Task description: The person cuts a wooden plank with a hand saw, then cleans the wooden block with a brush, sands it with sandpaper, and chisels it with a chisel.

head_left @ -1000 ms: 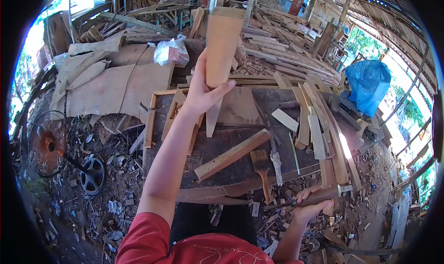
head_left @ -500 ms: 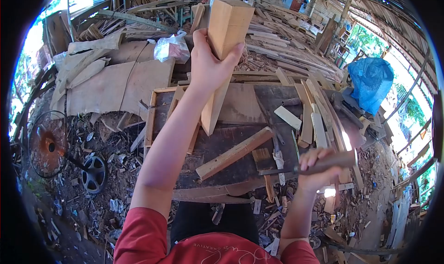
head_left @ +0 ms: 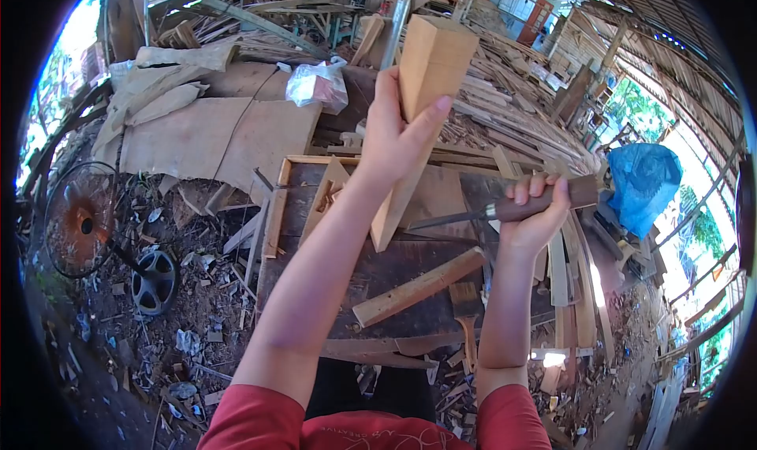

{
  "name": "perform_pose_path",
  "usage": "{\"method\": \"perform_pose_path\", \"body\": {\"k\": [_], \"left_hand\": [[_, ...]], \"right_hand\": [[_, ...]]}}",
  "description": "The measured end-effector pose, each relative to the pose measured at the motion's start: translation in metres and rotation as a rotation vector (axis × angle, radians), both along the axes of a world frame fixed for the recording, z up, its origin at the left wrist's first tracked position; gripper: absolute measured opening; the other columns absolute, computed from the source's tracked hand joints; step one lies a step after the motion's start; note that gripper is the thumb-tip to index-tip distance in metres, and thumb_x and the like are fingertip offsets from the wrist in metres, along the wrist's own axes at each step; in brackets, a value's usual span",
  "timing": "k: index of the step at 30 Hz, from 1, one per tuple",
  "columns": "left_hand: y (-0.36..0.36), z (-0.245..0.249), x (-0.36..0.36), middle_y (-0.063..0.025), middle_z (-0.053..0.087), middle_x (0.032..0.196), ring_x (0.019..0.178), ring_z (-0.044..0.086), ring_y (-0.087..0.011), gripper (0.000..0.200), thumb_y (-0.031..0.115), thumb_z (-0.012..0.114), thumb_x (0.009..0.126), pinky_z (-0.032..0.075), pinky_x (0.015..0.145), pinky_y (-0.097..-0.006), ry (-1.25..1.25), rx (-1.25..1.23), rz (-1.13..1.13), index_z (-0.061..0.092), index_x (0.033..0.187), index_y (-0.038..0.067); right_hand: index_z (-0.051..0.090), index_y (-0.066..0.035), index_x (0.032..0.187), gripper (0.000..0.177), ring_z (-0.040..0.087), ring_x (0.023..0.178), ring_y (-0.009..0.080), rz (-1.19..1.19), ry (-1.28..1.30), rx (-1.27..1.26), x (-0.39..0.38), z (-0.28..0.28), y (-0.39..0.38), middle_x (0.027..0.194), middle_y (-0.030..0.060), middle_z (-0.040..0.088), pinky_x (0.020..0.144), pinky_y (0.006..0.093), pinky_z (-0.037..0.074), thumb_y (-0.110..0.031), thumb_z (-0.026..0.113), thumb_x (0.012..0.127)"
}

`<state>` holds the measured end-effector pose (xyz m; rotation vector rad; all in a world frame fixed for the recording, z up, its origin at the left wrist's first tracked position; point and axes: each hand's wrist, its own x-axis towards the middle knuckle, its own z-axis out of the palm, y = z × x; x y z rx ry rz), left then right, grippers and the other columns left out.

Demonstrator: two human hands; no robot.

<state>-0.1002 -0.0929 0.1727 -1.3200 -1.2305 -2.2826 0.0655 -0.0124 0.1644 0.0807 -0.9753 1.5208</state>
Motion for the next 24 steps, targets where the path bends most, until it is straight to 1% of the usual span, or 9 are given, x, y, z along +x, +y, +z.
{"method": "perform_pose_path", "body": {"k": [1,2,3,7,11,13,17,19,24], "left_hand": [[-0.002,0.001,0.000,-0.0153,0.059,0.093,0.083,0.058,-0.0182,0.055,0.030,0.067,0.077,0.047,0.072,-0.0296,0.003,0.000,0.006,0.039,0.112,-0.002],[-0.005,0.001,0.001,-0.0149,0.059,0.093,0.084,0.058,-0.0178,0.056,0.031,0.067,0.077,0.047,0.072,-0.0297,-0.037,0.008,-0.056,0.038,0.113,-0.002],[-0.007,0.001,0.001,-0.0146,0.058,0.093,0.084,0.058,-0.0175,0.057,0.031,0.067,0.077,0.047,0.072,-0.0298,-0.079,0.016,-0.118,0.038,0.113,-0.002],[-0.007,-0.002,-0.002,-0.0145,0.058,0.094,0.084,0.057,-0.0170,0.061,0.032,0.068,0.076,0.047,0.072,-0.0291,-0.083,0.036,-0.116,0.037,0.115,-0.002],[-0.002,-0.001,0.000,-0.0151,0.058,0.094,0.084,0.057,-0.0176,0.062,0.033,0.068,0.075,0.046,0.072,-0.0296,-0.073,0.025,-0.135,0.038,0.116,-0.002],[0.000,0.001,0.001,-0.0160,0.058,0.095,0.084,0.058,-0.0188,0.062,0.033,0.068,0.075,0.047,0.071,-0.0301,-0.033,-0.007,-0.067,0.038,0.115,-0.002],[0.002,0.002,0.005,-0.0170,0.059,0.095,0.085,0.059,-0.0203,0.062,0.034,0.068,0.075,0.047,0.071,-0.0308,-0.072,-0.037,-0.101,0.038,0.115,-0.003],[0.007,0.001,0.005,-0.0169,0.060,0.095,0.085,0.059,-0.0209,0.062,0.034,0.068,0.075,0.047,0.071,-0.0311,-0.067,-0.007,-0.111,0.038,0.115,-0.002],[0.014,0.001,0.009,-0.0161,0.060,0.094,0.083,0.059,-0.0203,0.061,0.034,0.068,0.075,0.047,0.071,-0.0305,-0.039,-0.031,-0.089,0.039,0.115,-0.001]], "right_hand": [[0.042,-0.009,0.080,0.022,0.040,0.048,0.0151,-0.024,0.034,-0.007,-0.002,0.003,0.002,0.062,0.0034,0.042,0.050,0.0317,0.035,-0.028,0.053,0.084],[0.042,-0.010,0.080,0.024,0.040,0.048,0.0147,-0.032,0.056,0.046,-0.003,0.004,0.003,0.062,0.0026,0.041,0.050,0.0308,0.033,-0.031,0.052,0.085],[0.042,-0.010,0.080,0.024,0.040,0.048,0.0147,-0.031,0.057,0.044,-0.002,0.006,0.002,0.062,0.0026,0.041,0.050,0.0308,0.033,-0.031,0.052,0.085],[0.042,-0.010,0.082,0.025,0.040,0.049,0.0143,-0.077,0.041,0.079,-0.002,0.010,-0.001,0.062,0.0026,0.041,0.050,0.0304,0.034,-0.034,0.052,0.086],[0.042,-0.009,0.082,0.026,0.041,0.048,0.0148,-0.059,0.030,0.098,-0.012,0.008,-0.006,0.062,0.0032,0.041,0.050,0.0311,0.035,-0.033,0.051,0.086],[0.042,-0.009,0.082,0.026,0.041,0.048,0.0150,-0.044,0.029,0.102,-0.016,0.008,-0.006,0.061,0.0034,0.041,0.049,0.0314,0.035,-0.033,0.051,0.086],[0.043,-0.008,0.082,0.025,0.042,0.047,0.0158,-0.061,0.022,0.104,-0.018,0.007,-0.004,0.061,0.0042,0.041,0.049,0.0319,0.036,-0.031,0.052,0.086],[0.043,-0.007,0.082,0.025,0.042,0.047,0.0160,-0.067,0.023,0.105,-0.017,0.007,-0.003,0.061,0.0045,0.042,0.049,0.0319,0.036,-0.030,0.052,0.085],[0.044,-0.006,0.081,0.023,0.043,0.047,0.0165,-0.042,0.005,0.166,-0.015,0.023,-0.005,0.060,0.0055,0.043,0.048,0.0317,0.037,-0.027,0.053,0.085]]}}
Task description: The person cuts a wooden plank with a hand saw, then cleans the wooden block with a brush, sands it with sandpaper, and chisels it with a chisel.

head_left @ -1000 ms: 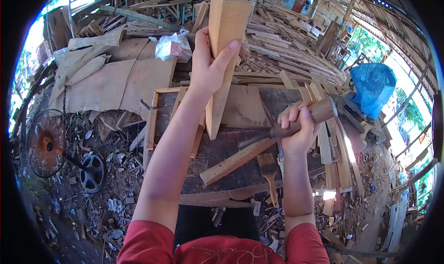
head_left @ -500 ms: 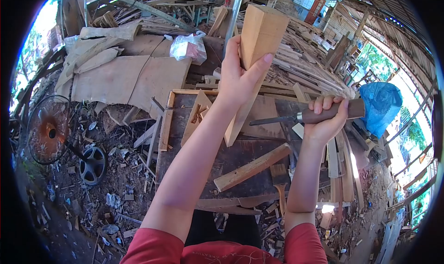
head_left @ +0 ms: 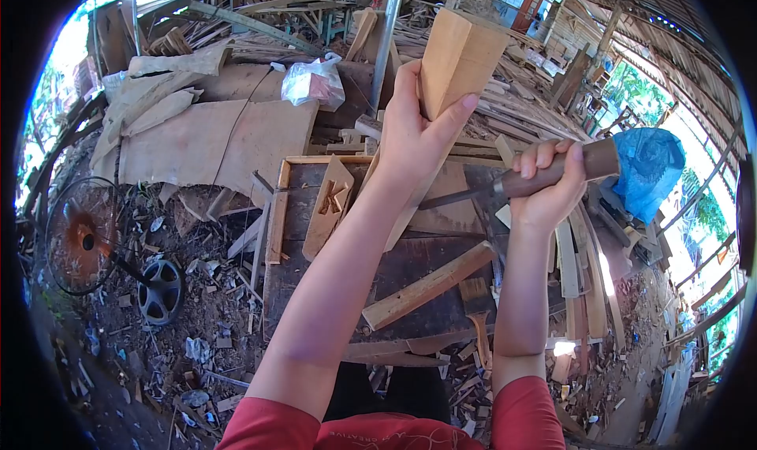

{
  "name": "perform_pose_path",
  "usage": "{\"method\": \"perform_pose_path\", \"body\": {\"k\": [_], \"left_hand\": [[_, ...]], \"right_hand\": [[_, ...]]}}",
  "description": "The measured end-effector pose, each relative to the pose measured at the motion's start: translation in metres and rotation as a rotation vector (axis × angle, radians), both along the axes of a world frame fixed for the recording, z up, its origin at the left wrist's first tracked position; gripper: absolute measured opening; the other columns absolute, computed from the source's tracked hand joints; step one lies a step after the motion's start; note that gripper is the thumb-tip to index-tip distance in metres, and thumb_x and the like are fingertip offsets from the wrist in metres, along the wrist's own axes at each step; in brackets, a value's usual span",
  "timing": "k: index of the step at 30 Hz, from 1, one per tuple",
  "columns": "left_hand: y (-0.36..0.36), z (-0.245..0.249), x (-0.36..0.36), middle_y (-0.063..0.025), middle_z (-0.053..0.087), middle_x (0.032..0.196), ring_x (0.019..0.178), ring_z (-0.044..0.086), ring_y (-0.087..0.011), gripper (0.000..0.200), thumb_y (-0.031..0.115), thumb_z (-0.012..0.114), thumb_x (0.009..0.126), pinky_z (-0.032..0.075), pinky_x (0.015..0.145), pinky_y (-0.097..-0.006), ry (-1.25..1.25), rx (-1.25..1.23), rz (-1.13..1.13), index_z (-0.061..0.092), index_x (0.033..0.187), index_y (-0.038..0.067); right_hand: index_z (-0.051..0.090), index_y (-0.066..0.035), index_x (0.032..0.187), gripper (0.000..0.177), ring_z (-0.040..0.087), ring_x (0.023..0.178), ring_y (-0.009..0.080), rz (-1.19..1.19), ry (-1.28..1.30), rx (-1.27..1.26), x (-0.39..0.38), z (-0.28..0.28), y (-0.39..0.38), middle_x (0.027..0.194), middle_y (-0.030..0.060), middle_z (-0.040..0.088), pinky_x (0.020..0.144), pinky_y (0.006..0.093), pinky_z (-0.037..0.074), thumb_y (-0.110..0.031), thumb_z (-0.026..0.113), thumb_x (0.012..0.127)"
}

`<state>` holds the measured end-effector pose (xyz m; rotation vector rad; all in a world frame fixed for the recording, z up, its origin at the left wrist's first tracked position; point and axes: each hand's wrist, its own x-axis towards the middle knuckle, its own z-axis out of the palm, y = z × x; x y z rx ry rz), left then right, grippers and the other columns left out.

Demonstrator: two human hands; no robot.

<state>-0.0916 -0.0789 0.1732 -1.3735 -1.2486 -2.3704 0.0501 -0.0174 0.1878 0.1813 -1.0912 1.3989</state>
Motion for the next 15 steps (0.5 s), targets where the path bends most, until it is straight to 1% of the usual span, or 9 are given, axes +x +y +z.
{"method": "perform_pose_path", "body": {"k": [2,5,7,8,11,15], "left_hand": [[-0.001,0.001,0.002,-0.0157,0.060,0.093,0.083,0.059,-0.0198,0.061,0.034,0.068,0.075,0.047,0.070,-0.0301,0.012,-0.015,0.022,0.039,0.115,-0.001],[-0.002,0.001,0.002,-0.0149,0.060,0.092,0.082,0.059,-0.0184,0.060,0.033,0.069,0.075,0.047,0.070,-0.0295,-0.023,-0.003,-0.035,0.039,0.114,-0.002],[-0.001,0.000,-0.001,-0.0142,0.060,0.091,0.082,0.058,-0.0170,0.060,0.033,0.069,0.075,0.046,0.069,-0.0288,-0.010,0.027,-0.034,0.039,0.113,-0.003],[-0.001,0.000,-0.001,-0.0141,0.060,0.091,0.081,0.058,-0.0169,0.060,0.033,0.068,0.076,0.046,0.069,-0.0286,0.010,0.050,-0.011,0.039,0.113,-0.003],[-0.006,0.003,0.001,-0.0140,0.059,0.091,0.081,0.057,-0.0166,0.060,0.033,0.069,0.076,0.047,0.070,-0.0287,-0.016,0.059,-0.016,0.039,0.113,-0.003],[-0.001,-0.001,-0.003,-0.0140,0.059,0.092,0.082,0.057,-0.0161,0.060,0.032,0.069,0.076,0.047,0.071,-0.0287,-0.006,0.075,-0.028,0.039,0.114,-0.003]], "right_hand": [[0.044,-0.006,0.080,0.023,0.043,0.047,0.0166,-0.007,0.014,-0.002,-0.001,0.001,0.003,0.060,0.0055,0.043,0.048,0.0318,0.037,-0.026,0.053,0.085],[0.044,-0.005,0.080,0.022,0.045,0.047,0.0168,0.035,0.023,-0.048,-0.008,-0.007,0.000,0.060,0.0056,0.044,0.047,0.0321,0.038,-0.024,0.054,0.086],[0.044,-0.004,0.080,0.021,0.047,0.046,0.0169,-0.017,-0.120,0.014,-0.019,-0.026,-0.004,0.060,0.0059,0.046,0.046,0.0317,0.039,-0.022,0.053,0.087],[0.045,-0.003,0.081,0.019,0.048,0.047,0.0170,0.010,-0.117,0.002,-0.022,-0.031,-0.004,0.060,0.0065,0.047,0.046,0.0312,0.040,-0.020,0.053,0.087],[0.045,-0.003,0.081,0.020,0.048,0.046,0.0170,-0.017,-0.076,0.003,-0.019,-0.025,0.001,0.060,0.0064,0.046,0.046,0.0312,0.039,-0.020,0.052,0.087],[0.044,-0.003,0.079,0.023,0.046,0.046,0.0173,0.015,-0.004,-0.077,-0.010,-0.003,0.002,0.058,0.0063,0.044,0.045,0.0316,0.038,-0.022,0.054,0.086]]}}
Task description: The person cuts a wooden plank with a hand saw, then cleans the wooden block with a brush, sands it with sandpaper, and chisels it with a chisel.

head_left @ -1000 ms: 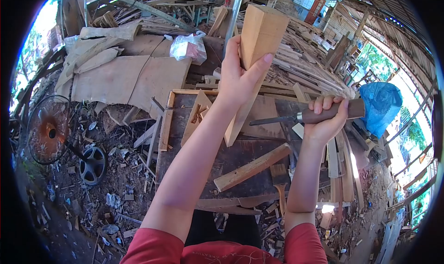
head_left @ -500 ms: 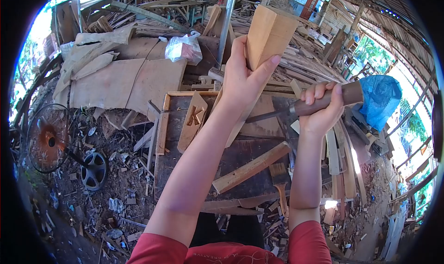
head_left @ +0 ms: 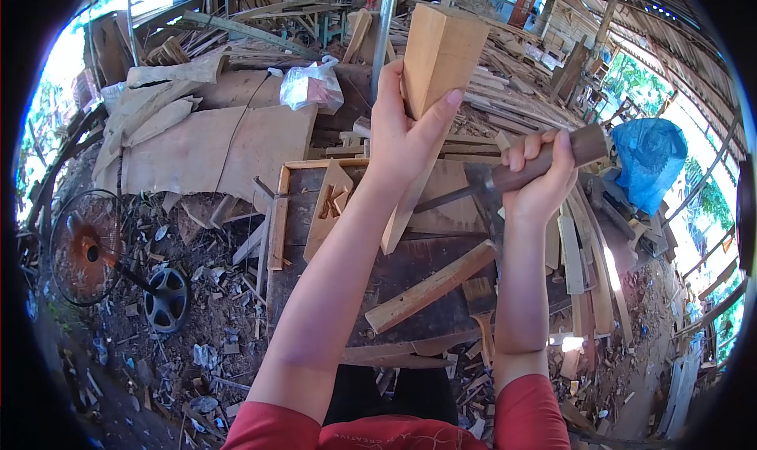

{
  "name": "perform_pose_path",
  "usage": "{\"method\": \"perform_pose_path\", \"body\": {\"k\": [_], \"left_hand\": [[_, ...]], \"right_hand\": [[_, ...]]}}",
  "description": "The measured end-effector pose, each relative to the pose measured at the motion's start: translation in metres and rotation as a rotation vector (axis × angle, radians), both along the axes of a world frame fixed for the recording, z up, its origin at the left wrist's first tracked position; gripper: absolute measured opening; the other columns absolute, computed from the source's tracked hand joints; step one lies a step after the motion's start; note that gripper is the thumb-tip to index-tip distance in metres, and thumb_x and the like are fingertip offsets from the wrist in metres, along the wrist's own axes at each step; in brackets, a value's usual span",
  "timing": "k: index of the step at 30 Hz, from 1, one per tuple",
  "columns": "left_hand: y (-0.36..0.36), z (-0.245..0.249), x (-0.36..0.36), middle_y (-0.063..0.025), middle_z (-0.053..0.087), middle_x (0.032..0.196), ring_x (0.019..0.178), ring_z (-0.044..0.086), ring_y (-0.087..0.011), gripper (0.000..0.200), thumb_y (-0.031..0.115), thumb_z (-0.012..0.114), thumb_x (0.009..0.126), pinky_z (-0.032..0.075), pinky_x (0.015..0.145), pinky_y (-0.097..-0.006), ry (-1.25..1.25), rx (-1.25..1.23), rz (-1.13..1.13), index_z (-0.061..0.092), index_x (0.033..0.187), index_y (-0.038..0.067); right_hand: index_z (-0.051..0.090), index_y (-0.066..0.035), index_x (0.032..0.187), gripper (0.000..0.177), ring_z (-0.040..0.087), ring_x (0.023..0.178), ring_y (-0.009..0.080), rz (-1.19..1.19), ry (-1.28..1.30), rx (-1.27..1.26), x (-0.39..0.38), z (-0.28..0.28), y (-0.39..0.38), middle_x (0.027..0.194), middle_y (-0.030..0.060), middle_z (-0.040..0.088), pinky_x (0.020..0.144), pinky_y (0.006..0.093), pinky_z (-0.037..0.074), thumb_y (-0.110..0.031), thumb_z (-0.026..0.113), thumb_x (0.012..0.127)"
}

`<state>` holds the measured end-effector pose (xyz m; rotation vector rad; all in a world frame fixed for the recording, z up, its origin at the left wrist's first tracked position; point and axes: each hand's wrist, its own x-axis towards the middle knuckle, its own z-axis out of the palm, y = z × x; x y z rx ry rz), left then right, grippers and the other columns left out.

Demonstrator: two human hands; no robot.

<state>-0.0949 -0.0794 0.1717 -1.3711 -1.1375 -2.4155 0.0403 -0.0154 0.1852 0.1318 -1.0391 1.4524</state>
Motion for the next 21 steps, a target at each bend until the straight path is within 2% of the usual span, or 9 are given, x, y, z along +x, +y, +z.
{"method": "perform_pose_path", "body": {"k": [3,7,13,21], "left_hand": [[-0.002,0.002,0.003,-0.0146,0.059,0.093,0.085,0.057,-0.0160,0.060,0.032,0.069,0.076,0.046,0.073,-0.0290,-0.037,-0.043,-0.050,0.038,0.114,-0.003],[-0.004,0.002,0.003,-0.0152,0.059,0.094,0.086,0.057,-0.0167,0.060,0.032,0.069,0.076,0.046,0.073,-0.0291,-0.017,-0.021,-0.010,0.038,0.114,-0.003],[-0.003,0.002,0.002,-0.0149,0.059,0.094,0.084,0.058,-0.0167,0.059,0.031,0.069,0.076,0.047,0.071,-0.0291,-0.010,-0.018,0.001,0.038,0.114,-0.002],[-0.009,0.000,-0.002,-0.0145,0.059,0.093,0.082,0.058,-0.0156,0.060,0.031,0.069,0.076,0.048,0.069,-0.0275,-0.048,-0.033,-0.051,0.037,0.115,-0.001]], "right_hand": [[0.044,-0.003,0.079,0.023,0.046,0.046,0.0172,-0.023,-0.024,-0.001,-0.004,-0.010,0.001,0.058,0.0063,0.044,0.045,0.0314,0.038,-0.022,0.054,0.086],[0.043,-0.003,0.080,0.021,0.046,0.046,0.0171,-0.040,-0.103,-0.033,-0.014,-0.035,-0.002,0.059,0.0064,0.045,0.045,0.0319,0.039,-0.020,0.054,0.086],[0.044,-0.003,0.083,0.017,0.045,0.045,0.0166,-0.032,-0.012,-0.023,-0.001,-0.007,0.000,0.059,0.0060,0.044,0.047,0.0329,0.039,-0.017,0.052,0.084],[0.044,-0.005,0.086,0.015,0.044,0.045,0.0174,-0.048,-0.020,-0.041,-0.001,-0.024,0.001,0.060,0.0062,0.045,0.047,0.0340,0.038,-0.017,0.053,0.084]]}}
